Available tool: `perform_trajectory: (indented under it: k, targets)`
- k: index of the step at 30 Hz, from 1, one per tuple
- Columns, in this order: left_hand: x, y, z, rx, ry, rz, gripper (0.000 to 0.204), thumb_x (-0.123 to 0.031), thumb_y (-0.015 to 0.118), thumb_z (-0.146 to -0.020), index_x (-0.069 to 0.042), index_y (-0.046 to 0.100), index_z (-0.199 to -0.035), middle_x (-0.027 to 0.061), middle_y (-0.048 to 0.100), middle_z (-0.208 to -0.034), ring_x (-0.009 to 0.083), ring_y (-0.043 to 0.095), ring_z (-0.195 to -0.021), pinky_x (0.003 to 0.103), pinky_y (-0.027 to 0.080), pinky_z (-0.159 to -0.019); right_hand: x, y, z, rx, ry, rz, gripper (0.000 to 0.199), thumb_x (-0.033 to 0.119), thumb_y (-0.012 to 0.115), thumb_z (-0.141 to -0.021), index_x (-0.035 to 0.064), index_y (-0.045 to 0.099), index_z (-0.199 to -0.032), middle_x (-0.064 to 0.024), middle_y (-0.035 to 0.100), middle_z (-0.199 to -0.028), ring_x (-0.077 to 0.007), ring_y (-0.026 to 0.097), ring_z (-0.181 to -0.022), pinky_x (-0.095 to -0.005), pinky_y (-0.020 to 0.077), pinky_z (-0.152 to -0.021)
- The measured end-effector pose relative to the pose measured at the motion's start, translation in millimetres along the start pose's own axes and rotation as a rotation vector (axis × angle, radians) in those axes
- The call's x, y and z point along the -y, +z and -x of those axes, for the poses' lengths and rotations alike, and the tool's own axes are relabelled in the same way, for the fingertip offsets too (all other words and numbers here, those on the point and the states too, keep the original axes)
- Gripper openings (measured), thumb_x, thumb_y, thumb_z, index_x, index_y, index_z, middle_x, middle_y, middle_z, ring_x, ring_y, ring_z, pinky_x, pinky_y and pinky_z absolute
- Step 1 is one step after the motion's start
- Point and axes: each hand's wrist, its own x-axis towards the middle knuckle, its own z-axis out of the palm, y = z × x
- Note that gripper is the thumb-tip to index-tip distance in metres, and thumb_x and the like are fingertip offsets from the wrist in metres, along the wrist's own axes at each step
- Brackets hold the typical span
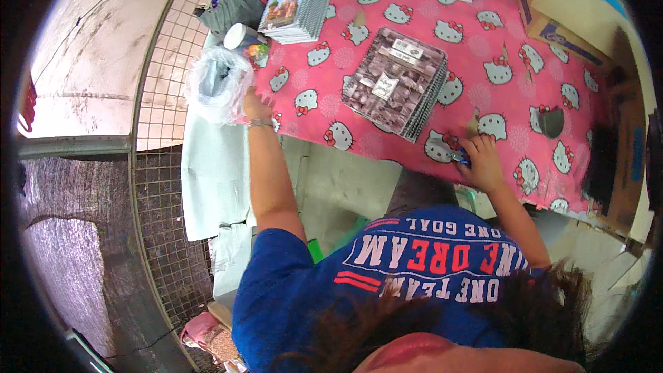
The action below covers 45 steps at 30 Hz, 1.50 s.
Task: The person removes stacks of spiral notebooks from a cardboard box, places them on a table covered with a pink cloth, and sorts them into different piles based on their cover designs using scissors to cut through the plastic packaging.
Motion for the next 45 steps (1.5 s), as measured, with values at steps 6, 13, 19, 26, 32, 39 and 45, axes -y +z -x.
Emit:
perform_trajectory:
  k: [6,13,19,26,32,39,45]
  targets:
    - [67,64,149,0.274,0.736,-0.325,0.026,-0.005,0.063,-0.084,-0.006,0.063,-0.11,0.0135,0.055,-0.127,0.0276,0.047,-0.122,0.042,0.037,-0.102,11,3,-13,-0.071,0.096,-0.314,0.053,0.014,0.07,-0.074,0.0064,0.046,-0.121,-0.016,0.05,-0.118,-0.0368,0.048,-0.112,-0.0462,0.0358,-0.096]
    - [71,143,243,1.037,1.192,-0.914,0.039,-0.023,0.081,-0.072,-0.012,0.062,-0.104,0.0198,0.043,-0.143,0.0412,0.029,-0.137,0.05,0.024,-0.112,58,-12,-56,-0.111,-0.158,-0.438,0.049,0.024,0.074,-0.075,0.0081,0.053,-0.117,-0.0121,0.055,-0.114,-0.0319,0.051,-0.11,-0.044,0.0387,-0.09]
    - [97,143,250,1.105,1.075,-1.151,0.048,-0.017,0.082,-0.064,-0.013,0.054,-0.102,0.0207,0.031,-0.151,0.0472,0.022,-0.14,0.053,0.018,-0.113,57,-2,-59,-0.094,-0.162,-0.394,0.044,0.024,0.075,-0.076,0.0099,0.057,-0.113,-0.0109,0.056,-0.109,-0.0292,0.053,-0.106,-0.0412,0.0397,-0.089]
    - [97,143,248,1.178,0.982,-1.105,0.047,-0.014,0.081,-0.067,-0.015,0.052,-0.104,0.0185,0.025,-0.155,0.0471,0.013,-0.143,0.064,0.007,-0.112,62,-21,-66,0.608,0.403,-1.095,0.042,0.031,0.071,-0.079,0.0071,0.059,-0.112,-0.0154,0.061,-0.098,-0.0333,0.061,-0.091,-0.0407,0.0488,-0.077]
    - [93,143,249,1.2,1.003,-1.146,0.051,-0.015,0.081,-0.064,-0.015,0.051,-0.105,0.0184,0.023,-0.155,0.0472,0.012,-0.143,0.064,0.006,-0.112,48,3,-52,-0.107,-0.046,-0.521,0.045,0.034,0.074,-0.076,0.0118,0.058,-0.113,-0.0097,0.06,-0.107,-0.0296,0.056,-0.106,-0.0441,0.0412,-0.089]
    - [96,145,250,1.175,1.014,-1.2,0.052,-0.011,0.077,-0.062,-0.015,0.048,-0.105,0.0173,0.024,-0.155,0.0473,0.011,-0.144,0.062,0.007,-0.113,45,-8,-56,-0.014,-0.078,-0.4,0.043,0.029,0.075,-0.075,0.0137,0.058,-0.111,-0.0078,0.06,-0.106,-0.0282,0.054,-0.109,-0.045,0.0385,-0.091]
    - [96,145,250,1.162,1.043,-1.206,0.052,-0.011,0.077,-0.062,-0.014,0.049,-0.105,0.0185,0.026,-0.153,0.0464,0.015,-0.143,0.061,0.009,-0.113,45,-13,-69,0.39,0.203,-0.771,0.038,0.028,0.073,-0.078,0.01,0.061,-0.109,-0.0111,0.063,-0.104,-0.033,0.058,-0.102,-0.0429,0.043,-0.089]
